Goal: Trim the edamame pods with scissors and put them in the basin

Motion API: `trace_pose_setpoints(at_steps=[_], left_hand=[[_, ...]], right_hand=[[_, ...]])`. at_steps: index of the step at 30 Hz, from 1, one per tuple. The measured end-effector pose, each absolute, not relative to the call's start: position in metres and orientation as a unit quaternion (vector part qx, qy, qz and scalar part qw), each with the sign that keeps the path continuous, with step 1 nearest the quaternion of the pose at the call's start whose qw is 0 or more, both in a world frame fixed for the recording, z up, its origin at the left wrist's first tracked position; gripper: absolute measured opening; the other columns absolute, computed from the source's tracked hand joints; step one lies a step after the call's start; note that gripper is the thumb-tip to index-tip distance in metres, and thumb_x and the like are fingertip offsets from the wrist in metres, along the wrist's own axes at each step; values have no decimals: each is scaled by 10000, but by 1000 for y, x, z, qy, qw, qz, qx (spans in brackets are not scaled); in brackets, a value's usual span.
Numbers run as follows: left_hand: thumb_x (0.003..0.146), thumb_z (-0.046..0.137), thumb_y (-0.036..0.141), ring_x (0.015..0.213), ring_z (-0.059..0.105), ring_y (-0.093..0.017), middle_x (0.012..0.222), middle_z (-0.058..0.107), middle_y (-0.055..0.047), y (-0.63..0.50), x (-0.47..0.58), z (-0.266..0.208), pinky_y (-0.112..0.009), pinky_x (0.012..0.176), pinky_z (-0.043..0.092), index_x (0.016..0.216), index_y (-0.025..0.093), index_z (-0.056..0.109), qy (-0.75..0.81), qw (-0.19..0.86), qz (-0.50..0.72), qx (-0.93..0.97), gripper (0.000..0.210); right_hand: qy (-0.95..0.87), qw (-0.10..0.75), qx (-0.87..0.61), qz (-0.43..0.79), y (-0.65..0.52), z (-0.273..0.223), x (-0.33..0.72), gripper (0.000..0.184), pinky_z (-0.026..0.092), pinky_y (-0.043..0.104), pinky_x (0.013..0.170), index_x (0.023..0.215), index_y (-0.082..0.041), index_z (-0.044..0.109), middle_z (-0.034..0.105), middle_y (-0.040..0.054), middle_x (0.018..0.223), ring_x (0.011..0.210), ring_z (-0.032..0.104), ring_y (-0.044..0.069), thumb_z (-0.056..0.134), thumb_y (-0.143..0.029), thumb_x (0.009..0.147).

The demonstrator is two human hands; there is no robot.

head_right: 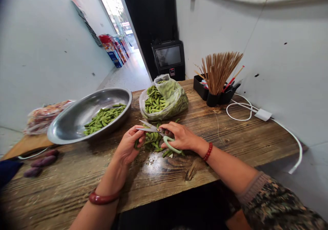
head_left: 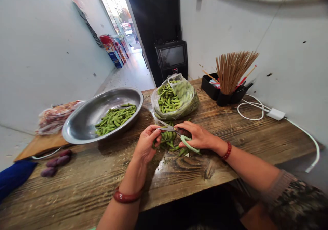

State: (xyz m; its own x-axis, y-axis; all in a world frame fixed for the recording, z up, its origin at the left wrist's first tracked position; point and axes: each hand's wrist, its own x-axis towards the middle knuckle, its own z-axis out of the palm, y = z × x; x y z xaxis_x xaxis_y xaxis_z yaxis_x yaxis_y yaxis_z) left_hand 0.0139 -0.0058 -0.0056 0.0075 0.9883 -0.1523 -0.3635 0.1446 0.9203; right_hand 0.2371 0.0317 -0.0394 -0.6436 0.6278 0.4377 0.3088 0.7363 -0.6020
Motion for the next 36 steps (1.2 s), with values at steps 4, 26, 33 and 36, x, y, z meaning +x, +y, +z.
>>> trace_pose_setpoints(at_steps=[4,26,33,36], left_hand=[[640,793,261,438,405,-18,691,622,5,-7,19,-7,-131,359,240,760,130,587,443,620,529,372,272],[671,787,274,400,367,-14,589,561,34,-10,25,-9,-125,364,225,731,139,543,428,642,515,372,285],[649,799,263,408,337,-15,551,483,64,-8,21,-7,-124,360,223,724,142,544,435,623,543,356,291],[635,804,257,410,324,-20,517,431,81,-7,18,-8,-122,359,236,731,144,554,437,615,560,343,291]], right_hand=[[-872,327,-270,244,31,-37,237,632,486,304,749,1256,-174,514,593,71,997,832,568,180,756,-429,731],[-865,346,-269,245,34,-46,237,572,475,283,699,1237,-180,538,590,50,927,758,538,156,725,-442,764],[-856,364,-263,257,35,-48,236,529,483,274,690,1218,-166,586,621,49,879,717,547,145,723,-414,771],[-859,356,-262,258,34,-48,235,517,480,256,665,1217,-169,599,632,45,862,692,549,134,720,-408,775]])
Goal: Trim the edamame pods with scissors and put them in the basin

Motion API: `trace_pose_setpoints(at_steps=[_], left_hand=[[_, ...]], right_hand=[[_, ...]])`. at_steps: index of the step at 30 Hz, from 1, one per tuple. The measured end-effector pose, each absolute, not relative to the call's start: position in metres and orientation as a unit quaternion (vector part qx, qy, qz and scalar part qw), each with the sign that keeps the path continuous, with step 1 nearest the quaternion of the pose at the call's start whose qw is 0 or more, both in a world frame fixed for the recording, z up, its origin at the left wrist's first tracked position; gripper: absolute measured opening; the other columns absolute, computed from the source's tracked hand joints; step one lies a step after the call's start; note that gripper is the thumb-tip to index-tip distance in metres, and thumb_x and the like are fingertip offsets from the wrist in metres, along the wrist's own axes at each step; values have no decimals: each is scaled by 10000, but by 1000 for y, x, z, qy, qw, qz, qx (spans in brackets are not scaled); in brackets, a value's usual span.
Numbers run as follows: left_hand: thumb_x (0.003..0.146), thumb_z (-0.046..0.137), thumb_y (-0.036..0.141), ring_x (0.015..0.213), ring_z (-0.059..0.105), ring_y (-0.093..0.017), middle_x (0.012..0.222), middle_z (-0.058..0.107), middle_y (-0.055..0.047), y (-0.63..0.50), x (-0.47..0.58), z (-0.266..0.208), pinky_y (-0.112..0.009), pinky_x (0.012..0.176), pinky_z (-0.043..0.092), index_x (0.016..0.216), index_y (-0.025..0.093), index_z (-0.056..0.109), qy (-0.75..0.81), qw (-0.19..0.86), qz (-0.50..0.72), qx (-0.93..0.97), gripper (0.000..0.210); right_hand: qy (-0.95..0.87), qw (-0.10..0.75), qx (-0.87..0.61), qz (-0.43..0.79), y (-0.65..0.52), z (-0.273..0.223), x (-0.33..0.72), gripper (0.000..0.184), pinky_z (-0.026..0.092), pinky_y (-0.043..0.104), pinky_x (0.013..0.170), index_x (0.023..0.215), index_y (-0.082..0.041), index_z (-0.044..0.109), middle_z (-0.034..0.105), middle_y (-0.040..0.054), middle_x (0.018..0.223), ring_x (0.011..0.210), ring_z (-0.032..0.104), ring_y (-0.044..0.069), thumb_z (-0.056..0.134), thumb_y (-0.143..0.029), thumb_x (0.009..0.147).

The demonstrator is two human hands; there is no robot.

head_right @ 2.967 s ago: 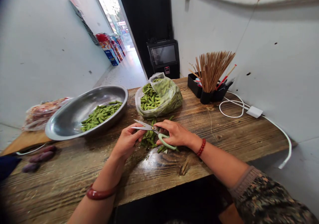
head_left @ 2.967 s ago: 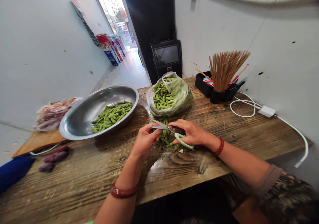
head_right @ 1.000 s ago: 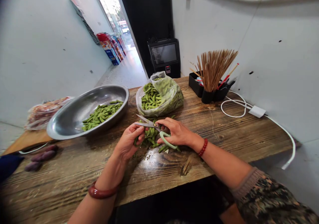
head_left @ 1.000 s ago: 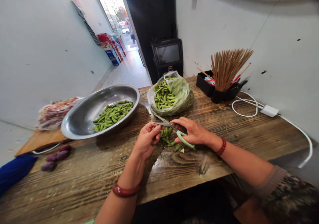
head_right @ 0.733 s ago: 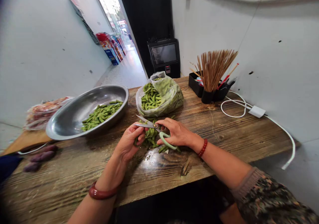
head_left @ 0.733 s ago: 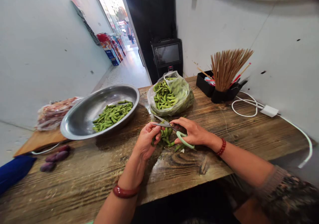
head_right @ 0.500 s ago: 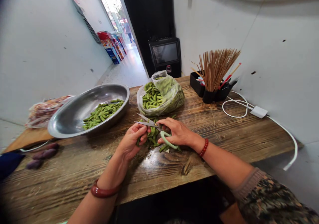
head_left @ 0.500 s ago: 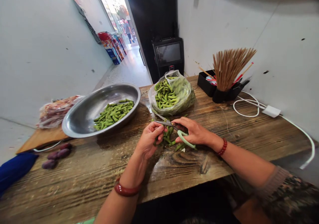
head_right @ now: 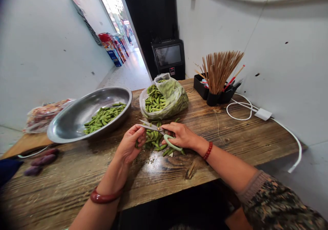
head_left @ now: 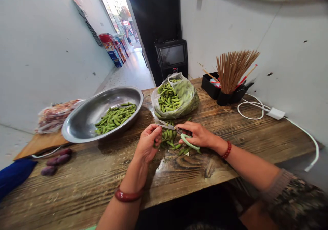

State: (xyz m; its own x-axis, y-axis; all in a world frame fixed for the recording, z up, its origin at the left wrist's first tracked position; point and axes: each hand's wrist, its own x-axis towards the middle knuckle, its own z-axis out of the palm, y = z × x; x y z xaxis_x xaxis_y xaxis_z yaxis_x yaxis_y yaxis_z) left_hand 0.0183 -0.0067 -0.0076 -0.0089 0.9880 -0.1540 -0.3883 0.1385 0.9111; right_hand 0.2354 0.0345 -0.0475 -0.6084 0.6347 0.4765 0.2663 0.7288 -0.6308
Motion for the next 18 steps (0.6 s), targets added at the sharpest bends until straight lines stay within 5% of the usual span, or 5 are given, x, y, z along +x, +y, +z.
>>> trace_pose_setpoints(at_steps=[12,18], left_hand=[[657,752,325,547,496,-75,741,564,3,-1,3,-3,-158,381,314,698,153,519,442,620,578,293,293],[709,716,331,424,324,-51,524,441,62,-5,-6,-1,-176,398,225,768,155,639,537,519,442,497,201]], right_hand=[[-847,360,-288,263,38,-45,238,498,517,283,762,1203,-170,624,694,82,1024,838,639,176,725,-390,768],[-849,355,-294,257,38,-43,239,503,518,278,755,1217,-172,616,691,87,1061,821,636,166,718,-389,775]])
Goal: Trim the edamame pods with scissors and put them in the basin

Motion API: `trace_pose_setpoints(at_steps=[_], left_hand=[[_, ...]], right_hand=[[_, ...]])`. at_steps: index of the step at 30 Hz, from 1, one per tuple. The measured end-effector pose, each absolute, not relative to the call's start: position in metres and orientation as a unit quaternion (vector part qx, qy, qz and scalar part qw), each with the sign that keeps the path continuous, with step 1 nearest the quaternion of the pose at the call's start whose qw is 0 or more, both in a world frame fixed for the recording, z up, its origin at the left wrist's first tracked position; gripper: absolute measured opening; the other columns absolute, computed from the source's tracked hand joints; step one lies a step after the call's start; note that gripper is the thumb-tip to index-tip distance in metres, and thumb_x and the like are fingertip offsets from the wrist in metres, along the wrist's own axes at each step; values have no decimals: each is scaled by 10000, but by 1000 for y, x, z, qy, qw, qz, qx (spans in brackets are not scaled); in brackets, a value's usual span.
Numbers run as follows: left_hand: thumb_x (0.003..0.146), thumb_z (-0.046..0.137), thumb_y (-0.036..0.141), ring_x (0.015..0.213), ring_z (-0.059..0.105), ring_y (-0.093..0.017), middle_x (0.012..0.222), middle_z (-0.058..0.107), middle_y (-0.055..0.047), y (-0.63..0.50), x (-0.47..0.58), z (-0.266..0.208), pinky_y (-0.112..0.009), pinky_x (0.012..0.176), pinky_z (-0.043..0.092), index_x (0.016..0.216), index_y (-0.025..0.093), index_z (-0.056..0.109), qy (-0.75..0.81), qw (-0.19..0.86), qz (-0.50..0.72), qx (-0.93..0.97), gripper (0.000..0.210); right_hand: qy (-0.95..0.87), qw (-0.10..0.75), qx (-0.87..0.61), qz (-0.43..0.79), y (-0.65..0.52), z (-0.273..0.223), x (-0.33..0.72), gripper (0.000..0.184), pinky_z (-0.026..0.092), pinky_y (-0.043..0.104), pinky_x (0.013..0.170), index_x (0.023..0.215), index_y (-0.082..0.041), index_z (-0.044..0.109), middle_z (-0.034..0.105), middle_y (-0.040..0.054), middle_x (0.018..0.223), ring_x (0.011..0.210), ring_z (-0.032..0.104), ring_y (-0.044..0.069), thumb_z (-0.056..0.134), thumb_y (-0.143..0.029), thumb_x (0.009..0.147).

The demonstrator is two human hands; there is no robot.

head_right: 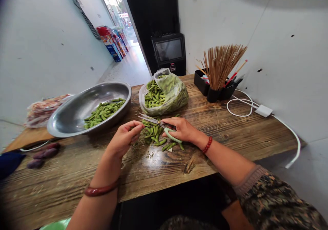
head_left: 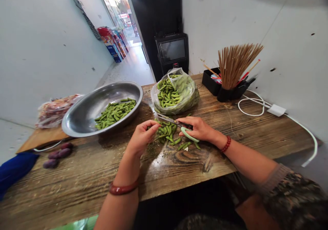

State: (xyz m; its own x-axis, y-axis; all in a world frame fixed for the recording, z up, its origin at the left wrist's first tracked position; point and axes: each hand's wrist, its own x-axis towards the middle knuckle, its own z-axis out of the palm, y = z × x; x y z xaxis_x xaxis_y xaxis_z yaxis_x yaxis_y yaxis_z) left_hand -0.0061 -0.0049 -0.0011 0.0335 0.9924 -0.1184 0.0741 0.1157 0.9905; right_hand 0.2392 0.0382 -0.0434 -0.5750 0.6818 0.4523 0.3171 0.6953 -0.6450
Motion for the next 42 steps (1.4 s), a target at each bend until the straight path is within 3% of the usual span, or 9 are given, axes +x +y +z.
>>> trace_pose_setpoints(at_steps=[5,12,17,22,28,33,37,42], left_hand=[[672,703,241,558,467,-118,570,575,6,-2,-11,-10,-220,537,334,668,166,711,573,347,298,680,75],[604,699,123,528,472,-137,548,599,1,-2,-5,-17,-223,523,315,652,200,729,565,305,268,718,96],[649,727,199,593,524,-142,632,642,-28,-3,-5,-9,-223,560,381,680,174,721,557,338,376,659,41],[699,741,374,396,311,-56,462,432,70,-9,-5,0,-178,401,205,814,162,657,558,470,476,491,256],[667,782,352,393,294,-29,473,422,76,-11,2,1,-169,397,185,842,138,657,506,541,505,444,304],[665,784,337,392,287,-32,461,435,70,-10,4,-2,-180,396,187,829,141,695,509,537,502,448,271],[643,792,298,425,375,-65,508,528,32,-11,6,-1,-190,406,236,822,159,729,522,514,499,462,236],[642,783,254,663,556,-144,722,677,-55,-11,12,2,-212,572,408,742,150,754,515,484,474,525,147]], right_hand=[[-847,363,-296,251,40,-44,239,509,516,285,768,1206,-159,625,697,89,1018,829,638,174,727,-395,767],[-850,366,-280,255,40,-47,237,481,518,284,737,1201,-176,630,700,83,994,805,637,170,727,-370,772],[-837,380,-284,273,40,-47,237,478,519,285,753,1198,-172,632,700,86,1023,826,640,170,727,-365,772],[-831,379,-285,291,38,-43,237,515,510,284,787,1206,-163,620,684,92,1076,861,635,171,748,-363,750],[-852,347,-271,283,34,-40,236,540,497,265,686,1217,-158,597,650,62,931,734,573,143,745,-383,749],[-862,333,-263,277,33,-41,236,606,495,266,699,1274,-159,552,628,68,962,761,568,146,750,-376,743],[-870,324,-251,275,33,-43,236,666,498,284,741,1298,-169,530,626,82,1024,815,580,161,773,-384,716],[-873,319,-251,270,32,-42,237,678,494,287,744,1292,-171,529,618,76,1008,826,578,169,785,-385,702]])
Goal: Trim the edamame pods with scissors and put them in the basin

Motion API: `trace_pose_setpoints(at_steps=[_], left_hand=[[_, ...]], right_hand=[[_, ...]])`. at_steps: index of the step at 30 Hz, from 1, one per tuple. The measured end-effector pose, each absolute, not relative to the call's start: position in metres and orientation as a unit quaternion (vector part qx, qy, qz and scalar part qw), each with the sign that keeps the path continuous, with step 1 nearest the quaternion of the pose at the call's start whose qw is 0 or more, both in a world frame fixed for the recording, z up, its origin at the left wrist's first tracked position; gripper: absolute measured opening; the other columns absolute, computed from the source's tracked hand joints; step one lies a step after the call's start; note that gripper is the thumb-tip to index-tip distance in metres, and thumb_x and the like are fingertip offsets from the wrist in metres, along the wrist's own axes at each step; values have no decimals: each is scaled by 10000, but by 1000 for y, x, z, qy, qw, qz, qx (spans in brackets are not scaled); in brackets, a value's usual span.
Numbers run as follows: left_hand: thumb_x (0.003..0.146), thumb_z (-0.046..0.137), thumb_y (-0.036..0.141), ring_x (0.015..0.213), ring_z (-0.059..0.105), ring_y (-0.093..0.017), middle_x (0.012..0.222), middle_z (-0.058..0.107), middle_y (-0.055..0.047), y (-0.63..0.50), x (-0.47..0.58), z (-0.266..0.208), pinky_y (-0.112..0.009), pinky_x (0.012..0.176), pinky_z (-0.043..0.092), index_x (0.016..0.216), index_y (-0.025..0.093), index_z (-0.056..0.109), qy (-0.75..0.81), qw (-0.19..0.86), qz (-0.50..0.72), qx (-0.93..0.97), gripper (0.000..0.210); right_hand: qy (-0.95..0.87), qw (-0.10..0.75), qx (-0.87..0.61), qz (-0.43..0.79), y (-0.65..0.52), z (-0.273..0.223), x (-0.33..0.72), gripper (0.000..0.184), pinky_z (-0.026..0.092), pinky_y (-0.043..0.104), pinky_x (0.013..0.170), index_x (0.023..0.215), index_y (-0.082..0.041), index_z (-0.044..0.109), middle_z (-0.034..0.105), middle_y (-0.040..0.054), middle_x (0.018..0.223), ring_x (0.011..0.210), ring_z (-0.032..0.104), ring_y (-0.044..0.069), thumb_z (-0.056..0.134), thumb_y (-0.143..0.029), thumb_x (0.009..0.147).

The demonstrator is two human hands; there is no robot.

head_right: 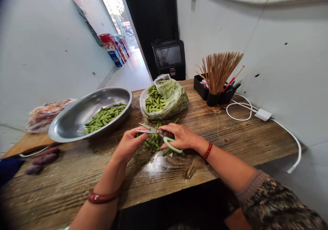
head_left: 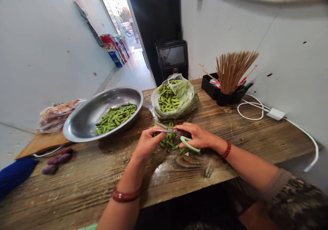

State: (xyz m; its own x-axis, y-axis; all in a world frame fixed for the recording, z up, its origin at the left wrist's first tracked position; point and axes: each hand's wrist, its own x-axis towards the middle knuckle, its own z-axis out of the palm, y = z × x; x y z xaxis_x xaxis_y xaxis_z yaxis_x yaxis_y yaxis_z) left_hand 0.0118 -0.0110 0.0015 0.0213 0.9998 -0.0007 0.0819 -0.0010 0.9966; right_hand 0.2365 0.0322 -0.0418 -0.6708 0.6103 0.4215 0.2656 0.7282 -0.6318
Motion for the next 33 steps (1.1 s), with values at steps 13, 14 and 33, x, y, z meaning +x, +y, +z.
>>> trace_pose_setpoints(at_steps=[13,14,33], left_hand=[[650,777,296,461,413,-82,559,600,-4,-12,16,0,-196,432,278,748,147,752,518,518,467,496,180],[650,777,288,503,461,-97,604,633,-20,-12,16,0,-201,461,319,744,147,754,516,512,466,505,171],[663,763,284,380,324,-22,540,498,65,-6,6,-1,-148,368,204,766,162,560,477,582,527,395,259]], right_hand=[[-873,324,-246,269,33,-47,238,596,488,264,698,1263,-160,563,608,45,892,752,551,145,744,-405,752],[-873,323,-246,271,33,-46,238,592,487,259,692,1265,-163,566,609,44,887,746,551,142,743,-402,753],[-844,349,-290,286,37,-43,238,529,499,277,722,1209,-155,615,686,79,981,782,618,165,739,-397,755]])
